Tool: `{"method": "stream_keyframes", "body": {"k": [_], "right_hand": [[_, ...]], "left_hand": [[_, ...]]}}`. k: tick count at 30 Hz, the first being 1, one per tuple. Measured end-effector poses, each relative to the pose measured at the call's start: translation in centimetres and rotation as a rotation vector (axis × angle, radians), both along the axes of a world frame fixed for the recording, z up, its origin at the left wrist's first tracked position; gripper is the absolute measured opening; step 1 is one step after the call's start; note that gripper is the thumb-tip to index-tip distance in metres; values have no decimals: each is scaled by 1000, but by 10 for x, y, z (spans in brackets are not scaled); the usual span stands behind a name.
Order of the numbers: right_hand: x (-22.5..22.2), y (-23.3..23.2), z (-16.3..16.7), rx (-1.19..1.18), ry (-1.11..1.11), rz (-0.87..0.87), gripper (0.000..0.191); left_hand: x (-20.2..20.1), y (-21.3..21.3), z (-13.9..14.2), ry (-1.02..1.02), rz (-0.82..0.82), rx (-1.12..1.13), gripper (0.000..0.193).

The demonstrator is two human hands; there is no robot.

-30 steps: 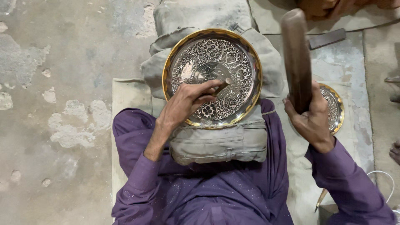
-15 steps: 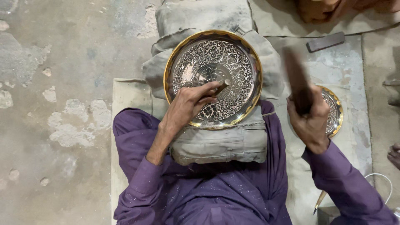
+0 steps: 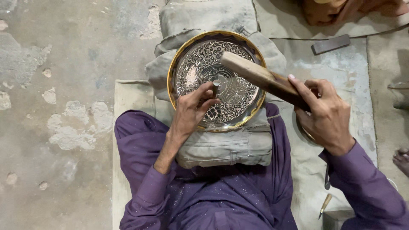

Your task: The person sits cross-legged on the floor with an ornate metal tray resting on a cushion. They hold a small punch against the tray's engraved surface with one hand and repeatedly strike it with a wooden mallet in the other hand, repositioning the punch to work different spots of the pattern.

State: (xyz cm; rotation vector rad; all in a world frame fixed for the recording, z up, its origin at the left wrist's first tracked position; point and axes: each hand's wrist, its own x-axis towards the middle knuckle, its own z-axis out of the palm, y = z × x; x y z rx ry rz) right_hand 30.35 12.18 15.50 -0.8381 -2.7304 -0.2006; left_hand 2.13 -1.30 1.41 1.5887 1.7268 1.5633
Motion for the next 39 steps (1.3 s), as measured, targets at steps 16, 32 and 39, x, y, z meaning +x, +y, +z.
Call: {"method": "stream_keyframes", "body": {"k": [16,32,39], "right_hand": [[-28,11,30,108,-95,99,66],[-27,7,34,45,-76,157,66],[-14,21,16,-63,-242,-42,59]], "left_hand": [[6,4,-10,-18,26,3,48],[5,1,-3,-3,-1,20,50],[6,3,-10,19,11,6,49]]}}
